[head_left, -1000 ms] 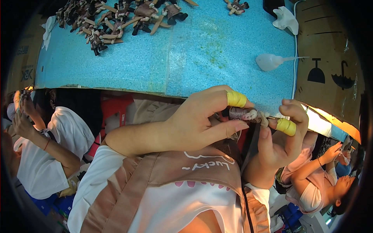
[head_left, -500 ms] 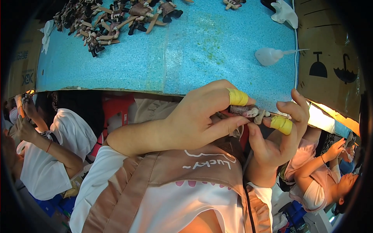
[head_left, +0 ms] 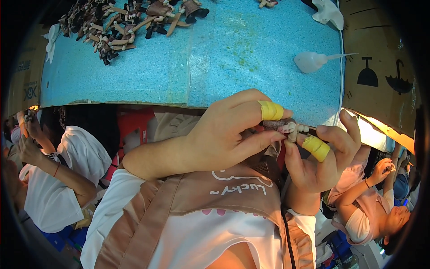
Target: The person assembles small figurines by applying glue from a bottle onto the parts and pressing the pieces together by hand.
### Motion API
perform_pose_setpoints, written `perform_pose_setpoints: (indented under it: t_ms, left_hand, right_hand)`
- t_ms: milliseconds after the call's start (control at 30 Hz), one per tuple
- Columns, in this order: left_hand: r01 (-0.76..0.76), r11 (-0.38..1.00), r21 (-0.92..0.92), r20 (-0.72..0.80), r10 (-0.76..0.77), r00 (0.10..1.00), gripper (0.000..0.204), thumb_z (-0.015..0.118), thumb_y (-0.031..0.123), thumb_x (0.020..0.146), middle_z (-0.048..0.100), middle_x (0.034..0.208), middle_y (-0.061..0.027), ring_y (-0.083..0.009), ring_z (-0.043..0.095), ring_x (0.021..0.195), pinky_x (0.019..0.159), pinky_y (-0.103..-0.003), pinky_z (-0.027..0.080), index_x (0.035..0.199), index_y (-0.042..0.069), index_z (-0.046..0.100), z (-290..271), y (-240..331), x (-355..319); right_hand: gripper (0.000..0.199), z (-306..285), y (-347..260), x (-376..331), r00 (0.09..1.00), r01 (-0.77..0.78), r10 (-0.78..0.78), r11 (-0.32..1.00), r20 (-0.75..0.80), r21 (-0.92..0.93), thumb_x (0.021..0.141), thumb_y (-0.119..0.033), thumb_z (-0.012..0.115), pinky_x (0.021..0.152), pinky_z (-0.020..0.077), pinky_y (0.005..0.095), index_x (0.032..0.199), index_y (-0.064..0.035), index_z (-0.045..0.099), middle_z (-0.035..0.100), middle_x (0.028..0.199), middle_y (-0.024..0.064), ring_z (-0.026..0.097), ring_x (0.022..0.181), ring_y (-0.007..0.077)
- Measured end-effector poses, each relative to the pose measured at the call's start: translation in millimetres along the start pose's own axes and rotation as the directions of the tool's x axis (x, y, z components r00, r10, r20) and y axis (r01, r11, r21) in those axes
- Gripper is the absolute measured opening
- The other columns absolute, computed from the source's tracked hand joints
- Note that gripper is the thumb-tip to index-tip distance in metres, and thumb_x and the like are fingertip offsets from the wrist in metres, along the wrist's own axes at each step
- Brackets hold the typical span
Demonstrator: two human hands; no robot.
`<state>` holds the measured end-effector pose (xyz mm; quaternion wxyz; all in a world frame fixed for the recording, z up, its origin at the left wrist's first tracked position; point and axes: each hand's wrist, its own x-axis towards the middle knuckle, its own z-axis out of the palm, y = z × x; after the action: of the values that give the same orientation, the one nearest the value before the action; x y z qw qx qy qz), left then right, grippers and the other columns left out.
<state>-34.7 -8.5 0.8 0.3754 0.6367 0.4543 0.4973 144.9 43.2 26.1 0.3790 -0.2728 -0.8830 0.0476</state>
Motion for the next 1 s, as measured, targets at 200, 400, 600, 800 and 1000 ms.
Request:
perform_pose_setpoints:
  t_ms: [200, 400, 600, 800, 1000]
  left_hand:
    - [0.001, 0.990, -0.142, 0.028, 0.003, 1.000, 0.033, 0.061, 0.007, 0.073, 0.054, 0.096, -0.0142, -0.0208, 0.056, 0.081, 0.069, -0.028, 0.044, 0.105, 0.000, 0.054, -4, -2, 3]
    - [0.071, 0.983, -0.170, 0.092, -0.056, 0.994, 0.030, 0.059, 0.011, 0.072, 0.052, 0.105, -0.0172, -0.0244, 0.054, 0.091, 0.078, -0.032, 0.044, 0.097, -0.002, 0.052, -6, 2, 6]
    - [-0.027, 0.995, -0.093, 0.081, 0.034, 0.996, 0.028, 0.059, 0.008, 0.070, 0.051, 0.108, -0.0170, -0.0242, 0.054, 0.092, 0.078, -0.032, 0.044, 0.096, -0.001, 0.052, -3, 4, 5]
    - [-0.030, 0.997, -0.074, 0.105, 0.038, 0.994, 0.029, 0.059, 0.006, 0.069, 0.050, 0.112, -0.0173, -0.0254, 0.054, 0.092, 0.078, -0.032, 0.044, 0.097, -0.001, 0.052, -3, 3, 5]
    - [-0.053, 0.998, -0.033, 0.107, 0.056, 0.993, 0.030, 0.058, 0.003, 0.067, 0.050, 0.111, -0.0184, -0.0258, 0.054, 0.091, 0.077, -0.032, 0.045, 0.096, -0.001, 0.052, -3, 1, 6]
  right_hand:
    - [0.022, -3, -14, 1, 0.999, 0.007, 0.000, 0.978, 0.035, -0.208, 0.064, -0.020, 0.072, 0.081, 0.0373, 0.0446, 0.075, -0.0158, 0.053, 0.051, 0.088, 0.0011, 0.045, 0.102, 0.0290]
    - [0.025, 6, -8, -7, 0.998, -0.067, 0.067, 0.997, -0.017, 0.039, 0.063, -0.024, 0.073, 0.083, 0.0374, 0.0458, 0.081, -0.0169, 0.057, 0.052, 0.087, 0.0026, 0.050, 0.096, 0.0305]
    - [0.019, 4, -1, -4, 0.969, -0.246, 0.211, 0.875, 0.127, 0.418, 0.063, -0.006, 0.067, 0.078, 0.0445, 0.0417, 0.080, -0.0027, 0.059, 0.055, 0.092, 0.0153, 0.052, 0.093, 0.0341]
    - [0.019, 7, 0, -4, 0.968, -0.250, 0.220, 0.864, 0.119, 0.436, 0.060, -0.001, 0.067, 0.079, 0.0439, 0.0422, 0.078, -0.0014, 0.059, 0.056, 0.089, 0.0150, 0.055, 0.088, 0.0337]
    - [0.020, 8, -6, -3, 0.932, -0.360, 0.332, 0.816, 0.144, 0.452, 0.059, -0.002, 0.068, 0.082, 0.0417, 0.0447, 0.076, -0.0013, 0.059, 0.058, 0.088, 0.0142, 0.057, 0.089, 0.0324]
